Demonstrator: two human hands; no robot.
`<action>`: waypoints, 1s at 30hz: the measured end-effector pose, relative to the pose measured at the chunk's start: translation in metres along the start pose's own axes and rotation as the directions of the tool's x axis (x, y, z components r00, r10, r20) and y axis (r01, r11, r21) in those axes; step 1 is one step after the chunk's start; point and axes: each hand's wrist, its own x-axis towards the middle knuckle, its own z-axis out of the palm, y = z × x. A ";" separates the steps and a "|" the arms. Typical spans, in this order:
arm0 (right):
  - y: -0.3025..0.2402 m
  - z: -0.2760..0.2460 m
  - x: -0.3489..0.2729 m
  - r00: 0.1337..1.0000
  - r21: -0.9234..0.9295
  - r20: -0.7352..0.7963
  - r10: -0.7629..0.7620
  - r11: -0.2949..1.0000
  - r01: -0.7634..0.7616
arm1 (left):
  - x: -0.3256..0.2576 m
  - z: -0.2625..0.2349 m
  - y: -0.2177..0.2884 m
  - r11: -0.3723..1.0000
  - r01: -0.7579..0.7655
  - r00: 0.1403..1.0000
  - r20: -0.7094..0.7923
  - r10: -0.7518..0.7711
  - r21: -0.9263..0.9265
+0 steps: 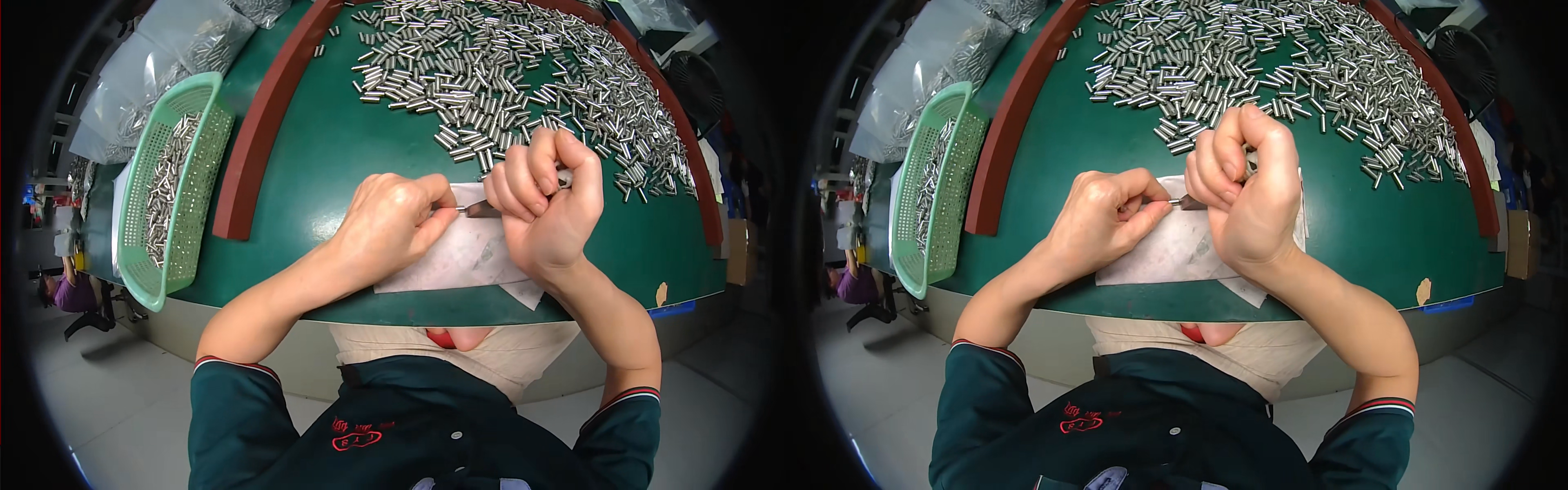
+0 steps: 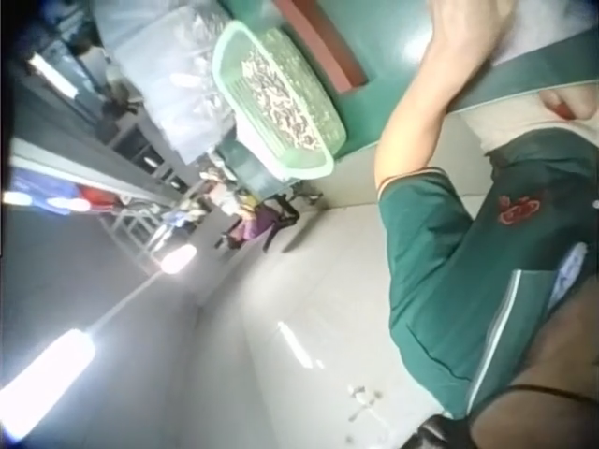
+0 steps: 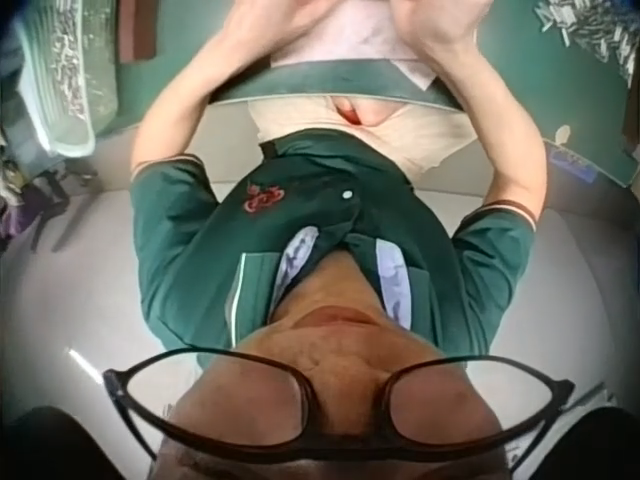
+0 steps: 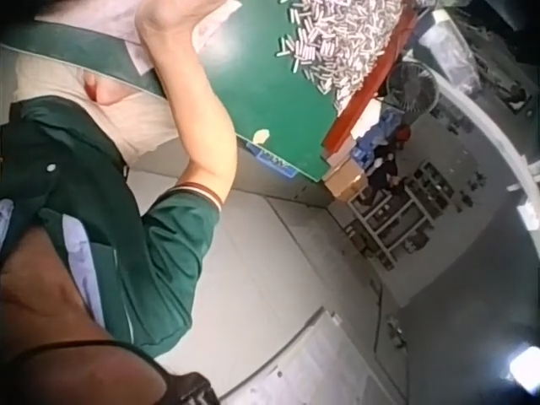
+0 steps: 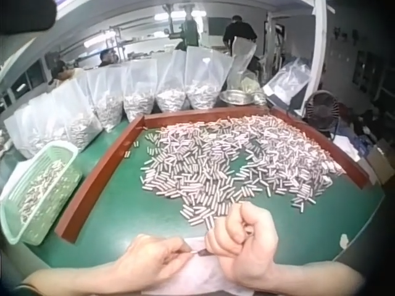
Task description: The recorder is inspecting and sorting small cylindrical metal components at an industrial workbench using a small metal tool.
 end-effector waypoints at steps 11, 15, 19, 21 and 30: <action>0.000 -0.003 0.001 1.000 0.056 -0.013 -0.008 0.998 0.009 | 0.001 0.000 0.002 1.000 0.020 1.000 0.009 -0.020 0.007; -0.001 -0.006 0.002 1.000 0.083 0.016 0.008 0.996 -0.010 | 0.001 0.000 0.002 1.000 0.024 1.000 0.014 -0.024 0.015; -0.002 -0.004 0.002 1.000 0.085 -0.018 0.007 0.996 -0.006 | 0.001 0.000 0.001 1.000 0.015 1.000 0.005 -0.015 0.005; -0.002 -0.004 0.002 1.000 0.085 -0.017 0.026 0.996 -0.025 | 0.001 0.001 0.001 1.000 0.016 1.000 0.008 -0.016 0.001; 0.001 -0.007 0.004 1.000 0.055 -0.014 0.025 0.998 -0.024 | -0.001 0.005 -0.003 0.999 -0.013 1.000 -0.022 0.012 -0.038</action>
